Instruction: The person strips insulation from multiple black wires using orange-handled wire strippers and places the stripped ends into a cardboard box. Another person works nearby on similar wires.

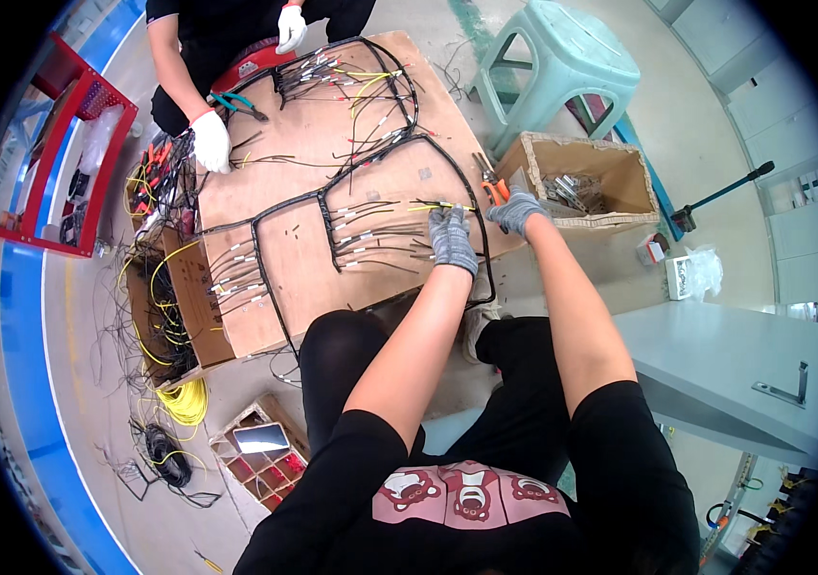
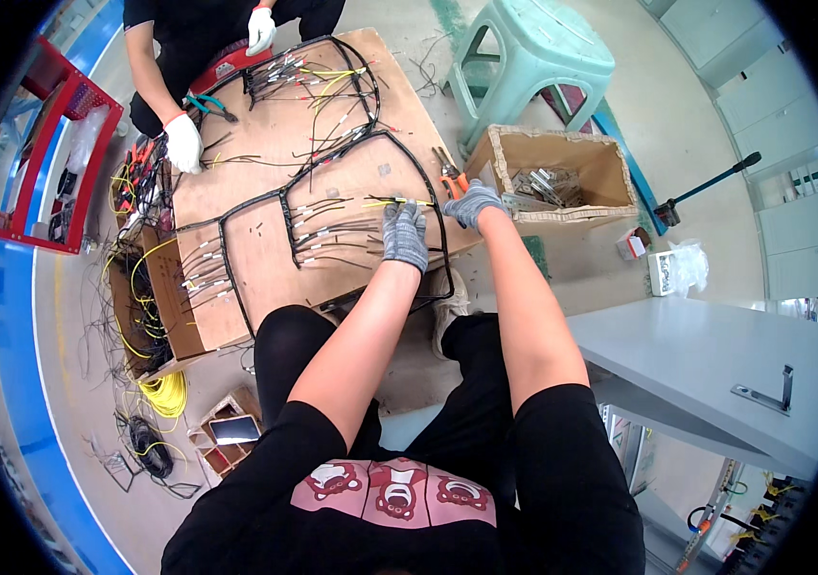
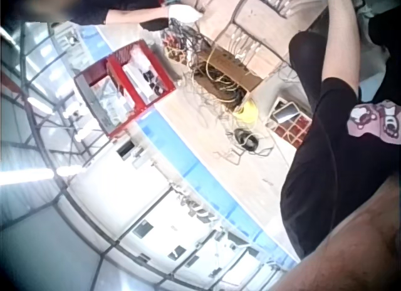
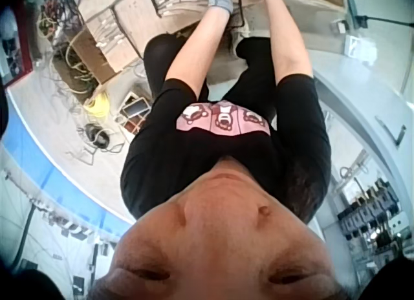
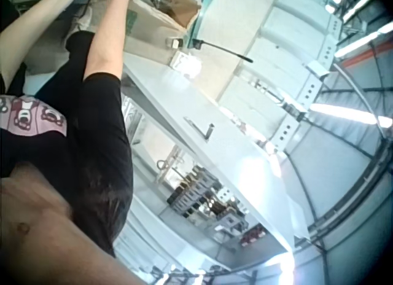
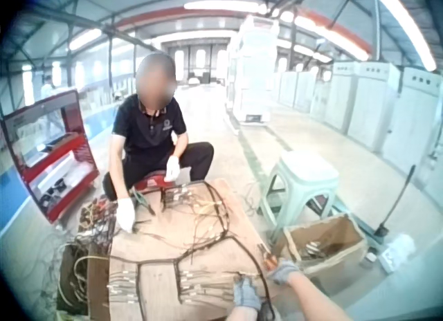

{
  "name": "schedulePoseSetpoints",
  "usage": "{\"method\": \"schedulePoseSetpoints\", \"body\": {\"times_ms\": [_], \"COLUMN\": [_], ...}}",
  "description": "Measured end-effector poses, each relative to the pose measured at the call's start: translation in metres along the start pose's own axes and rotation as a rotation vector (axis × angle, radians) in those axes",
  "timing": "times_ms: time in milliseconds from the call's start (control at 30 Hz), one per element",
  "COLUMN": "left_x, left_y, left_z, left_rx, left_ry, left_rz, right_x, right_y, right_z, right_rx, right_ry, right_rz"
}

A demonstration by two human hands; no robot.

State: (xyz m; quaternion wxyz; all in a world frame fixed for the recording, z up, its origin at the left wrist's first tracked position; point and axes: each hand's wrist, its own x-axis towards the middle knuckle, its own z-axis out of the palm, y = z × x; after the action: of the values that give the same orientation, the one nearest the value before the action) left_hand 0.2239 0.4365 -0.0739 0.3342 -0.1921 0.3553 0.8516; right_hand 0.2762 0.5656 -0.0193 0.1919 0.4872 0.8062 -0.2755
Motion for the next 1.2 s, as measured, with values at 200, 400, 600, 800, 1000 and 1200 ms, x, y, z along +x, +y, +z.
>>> {"method": "schedulePoseSetpoints", "body": {"times_ms": [200, 400, 600, 800, 1000, 1200], "left_x": [-0.003, -0.01, -0.01, -0.017, -0.017, -0.011], "left_y": [0.012, 0.021, 0.044, 0.06, 0.053, 0.051], "left_z": [0.012, 0.012, 0.021, 0.025, 0.023, 0.036], "left_rx": [0.389, 0.463, 0.925, 1.182, 1.291, 1.515], "left_ry": [0.028, -0.141, -0.381, -0.532, -0.568, -0.563], "left_rz": [0.306, 0.429, 0.572, 0.553, 0.604, 0.51], "right_x": [0.005, -0.06, -0.108, -0.067, -0.055, -0.057], "right_y": [0.047, 0.027, -0.008, -0.029, -0.028, -0.034], "right_z": [0.009, -0.019, -0.012, 0.004, -0.001, -0.009], "right_rx": [0.435, 1.003, 1.196, 0.812, 0.646, 0.474], "right_ry": [0.089, 0.266, 0.181, 0.508, 0.496, 0.542], "right_rz": [-0.03, -0.128, -0.491, -0.545, -0.614, -0.619]}}
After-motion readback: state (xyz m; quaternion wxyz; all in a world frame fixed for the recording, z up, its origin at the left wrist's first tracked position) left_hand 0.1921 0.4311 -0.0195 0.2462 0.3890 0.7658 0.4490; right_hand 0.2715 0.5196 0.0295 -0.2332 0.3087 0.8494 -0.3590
